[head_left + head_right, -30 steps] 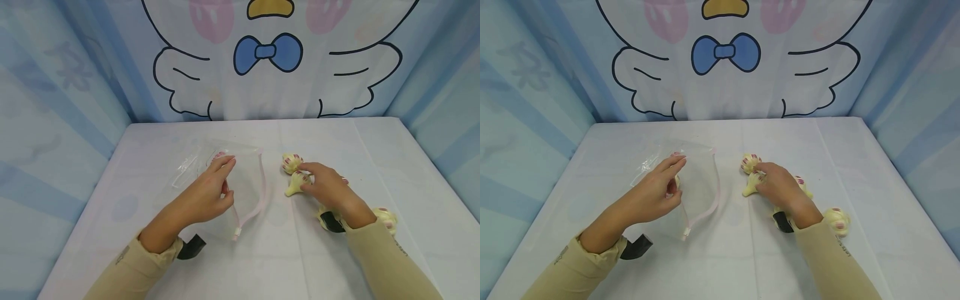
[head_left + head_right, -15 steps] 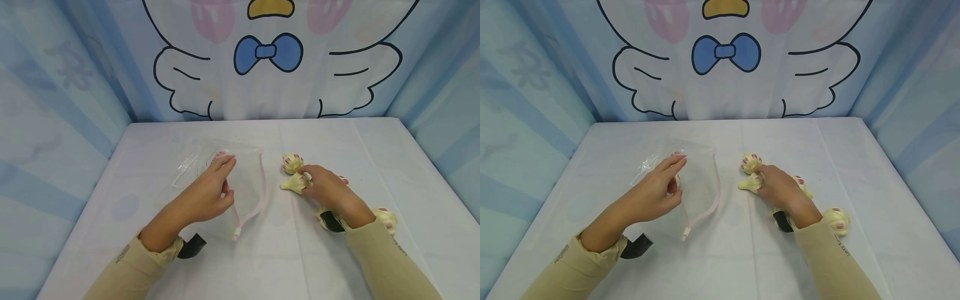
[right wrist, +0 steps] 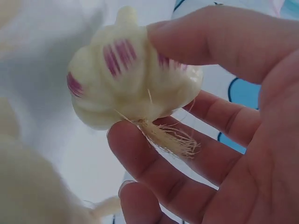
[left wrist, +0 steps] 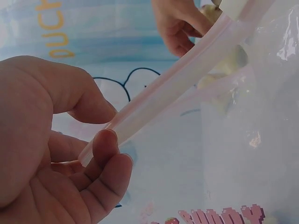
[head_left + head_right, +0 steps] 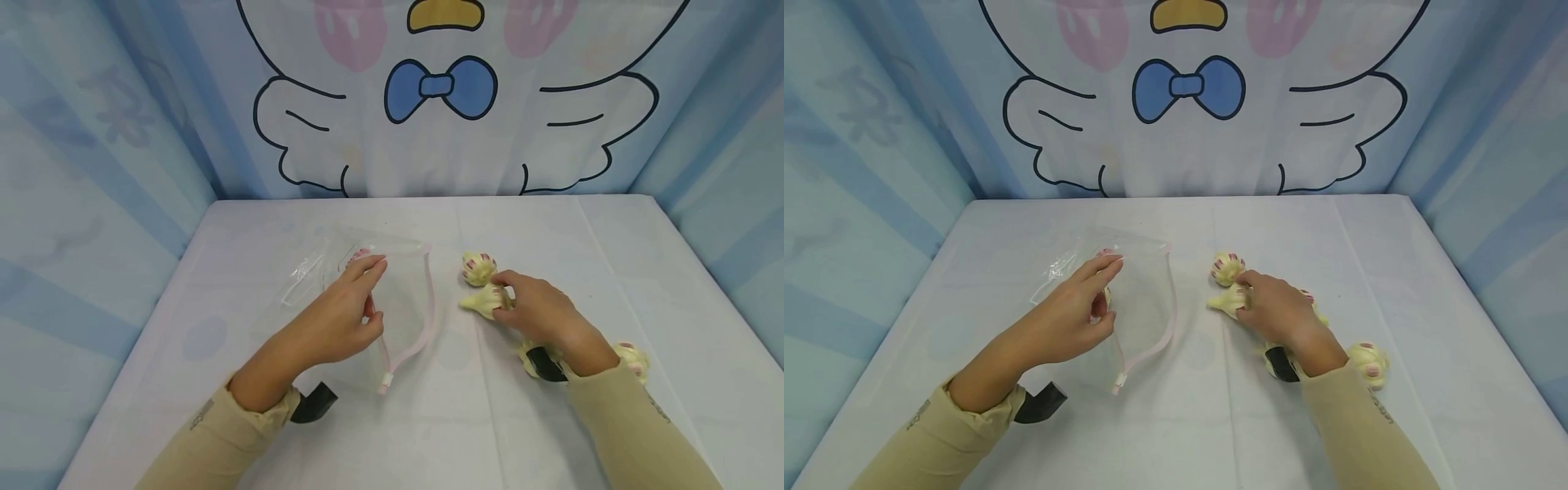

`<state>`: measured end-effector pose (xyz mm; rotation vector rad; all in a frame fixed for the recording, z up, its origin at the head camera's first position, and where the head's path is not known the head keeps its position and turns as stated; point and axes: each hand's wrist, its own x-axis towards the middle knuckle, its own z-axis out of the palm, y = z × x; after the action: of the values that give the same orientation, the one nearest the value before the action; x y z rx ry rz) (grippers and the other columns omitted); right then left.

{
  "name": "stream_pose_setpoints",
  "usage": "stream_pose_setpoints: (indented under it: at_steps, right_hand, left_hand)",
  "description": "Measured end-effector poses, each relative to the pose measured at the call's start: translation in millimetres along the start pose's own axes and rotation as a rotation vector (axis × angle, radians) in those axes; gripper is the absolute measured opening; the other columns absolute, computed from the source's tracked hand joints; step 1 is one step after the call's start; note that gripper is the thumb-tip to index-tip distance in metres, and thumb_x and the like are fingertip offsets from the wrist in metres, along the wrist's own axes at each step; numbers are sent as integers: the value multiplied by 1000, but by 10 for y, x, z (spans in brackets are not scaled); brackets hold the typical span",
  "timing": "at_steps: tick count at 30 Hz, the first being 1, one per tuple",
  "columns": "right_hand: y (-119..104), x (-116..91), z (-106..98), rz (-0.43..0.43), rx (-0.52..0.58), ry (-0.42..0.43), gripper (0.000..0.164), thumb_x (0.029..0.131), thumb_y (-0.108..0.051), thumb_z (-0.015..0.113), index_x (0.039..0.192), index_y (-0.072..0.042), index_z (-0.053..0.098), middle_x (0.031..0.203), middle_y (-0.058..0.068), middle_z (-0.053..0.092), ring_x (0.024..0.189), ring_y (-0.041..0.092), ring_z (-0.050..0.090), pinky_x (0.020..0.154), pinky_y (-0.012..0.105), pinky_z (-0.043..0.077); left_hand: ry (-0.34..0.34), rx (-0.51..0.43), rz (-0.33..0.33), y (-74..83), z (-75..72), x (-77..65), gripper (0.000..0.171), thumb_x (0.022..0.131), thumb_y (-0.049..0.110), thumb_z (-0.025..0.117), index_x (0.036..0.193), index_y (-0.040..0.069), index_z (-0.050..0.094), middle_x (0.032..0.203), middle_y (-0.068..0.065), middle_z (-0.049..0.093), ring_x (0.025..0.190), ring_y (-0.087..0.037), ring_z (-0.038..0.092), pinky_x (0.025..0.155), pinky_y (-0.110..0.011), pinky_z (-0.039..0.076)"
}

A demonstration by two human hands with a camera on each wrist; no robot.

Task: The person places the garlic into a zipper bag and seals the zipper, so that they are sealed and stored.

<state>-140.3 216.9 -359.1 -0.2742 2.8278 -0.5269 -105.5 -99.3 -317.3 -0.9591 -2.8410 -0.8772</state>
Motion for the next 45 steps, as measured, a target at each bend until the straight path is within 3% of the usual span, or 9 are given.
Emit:
stream_pose_setpoints:
  at_steps: [6,11,18,23,29,33,45]
  right_hand:
    - [-92,-105,-119,-66,11,59,57,89,-28,69,139,-4,55,108,11,67,86,25,57,73,44,48]
    - [-196,-217,-200,-151,56,127,53,89,-26,70,137,-5,58,123,15,63,97,29,61,76,46,51]
    - [-307,-314,-203,-393,178,266,46,87,-13,73,132,-6,63,129,11,62,105,27,63,86,47,53]
    - [-409,-308,-141,-526,284,296,44,85,-6,75,128,-7,67,125,6,63,111,23,63,89,44,54]
    - [-536,-223,13,-545,282,273,47,84,-12,76,129,-5,64,123,4,64,100,20,64,87,42,54]
    - [-634,-167,111,-525,271,241,46,85,-18,76,127,-4,61,119,2,64,98,21,63,85,43,52]
    - [-825,-48,333,-585,224,244,41,87,-19,74,124,-3,64,120,7,66,97,20,64,85,38,54]
  left_hand:
    - [-4,2,1,-2,8,5,67,87,1,63,148,-11,38,152,-21,37,71,-5,51,74,-25,48]
    - [-1,4,5,2,11,8,66,87,1,63,147,-12,38,152,-21,37,71,-4,51,74,-25,48]
    - [0,11,9,9,10,15,66,87,1,63,147,-12,38,151,-21,38,71,-4,51,74,-25,48]
    - [6,18,11,17,6,15,66,86,1,64,147,-12,39,150,-22,38,71,-5,51,73,-25,48]
    - [4,21,15,22,0,20,67,87,1,65,147,-12,39,150,-22,39,71,-5,51,73,-25,49]
    - [-4,12,9,19,-10,21,68,87,1,65,147,-12,38,151,-21,38,71,-5,51,72,-25,49]
    - [-1,15,32,-10,-33,19,68,86,1,65,146,-13,38,151,-23,37,70,-5,52,71,-24,48]
